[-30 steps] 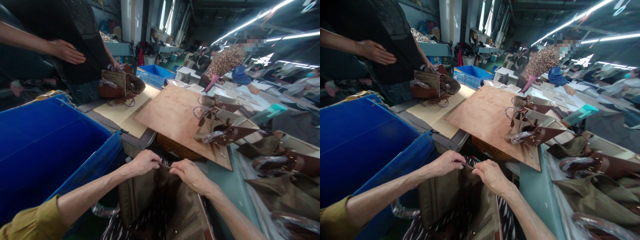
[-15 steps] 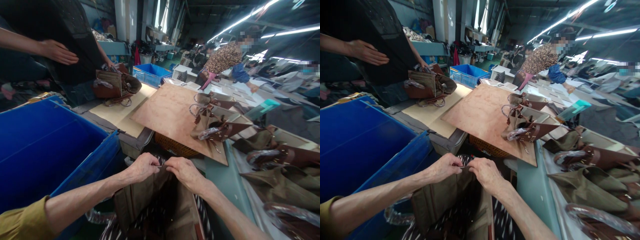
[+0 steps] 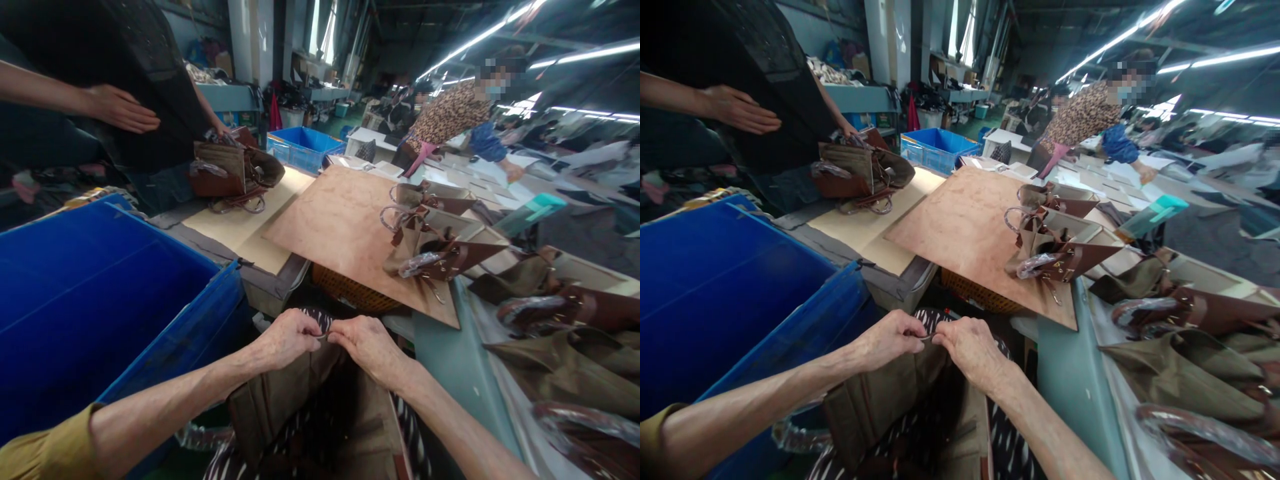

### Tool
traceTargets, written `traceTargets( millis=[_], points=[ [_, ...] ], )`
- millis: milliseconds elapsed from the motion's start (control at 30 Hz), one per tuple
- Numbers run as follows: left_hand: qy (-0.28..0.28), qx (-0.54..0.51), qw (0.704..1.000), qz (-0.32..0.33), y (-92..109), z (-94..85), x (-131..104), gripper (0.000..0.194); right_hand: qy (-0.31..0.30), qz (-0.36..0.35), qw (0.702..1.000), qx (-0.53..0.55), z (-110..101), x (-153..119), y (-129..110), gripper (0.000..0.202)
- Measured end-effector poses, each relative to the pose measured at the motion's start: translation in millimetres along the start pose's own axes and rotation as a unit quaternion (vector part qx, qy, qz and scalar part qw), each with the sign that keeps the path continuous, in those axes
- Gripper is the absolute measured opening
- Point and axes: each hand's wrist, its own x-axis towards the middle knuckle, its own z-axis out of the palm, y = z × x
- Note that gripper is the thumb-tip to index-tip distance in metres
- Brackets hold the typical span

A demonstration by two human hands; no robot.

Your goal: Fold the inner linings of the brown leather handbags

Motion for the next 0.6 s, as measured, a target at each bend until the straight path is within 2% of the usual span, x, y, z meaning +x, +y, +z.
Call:
traceTargets(
  millis=[133,300,400,467,533,600],
  points=[
    [0.005,-0.007,1.000,0.009,1.0,3.0,-0.2,0.017,-0.020,-0.018,0.999,-0.033,-3.2,2.8,-9.0,0.018],
    [0.005,0.001,1.000,-0.003,-0.8,3.4,0.3,0.017,-0.022,-0.018,1.000,-0.011,4.4,6.2,-8.6,0.024],
    [-0.019,0.025,0.999,-0.005,-1.9,-5.6,1.0,0.011,-0.017,-0.005,1.000,0.006,9.3,6.8,-5.6,0.026],
    [-0.035,0.029,0.999,-0.006,-4.5,-14.7,-3.3,0.017,-0.017,0.002,1.000,0.004,10.7,6.8,-4.1,0.027],
    [-0.039,0.041,0.998,-0.013,-10.3,-23.1,-13.2,0.026,-0.015,0.009,1.000,-0.003,11.0,6.4,-3.8,0.031],
    [-0.038,0.048,0.998,-0.034,-19.1,-28.3,-26.6,0.026,-0.016,0.010,1.000,0.002,10.6,6.1,-4.8,0.032]
  ],
)
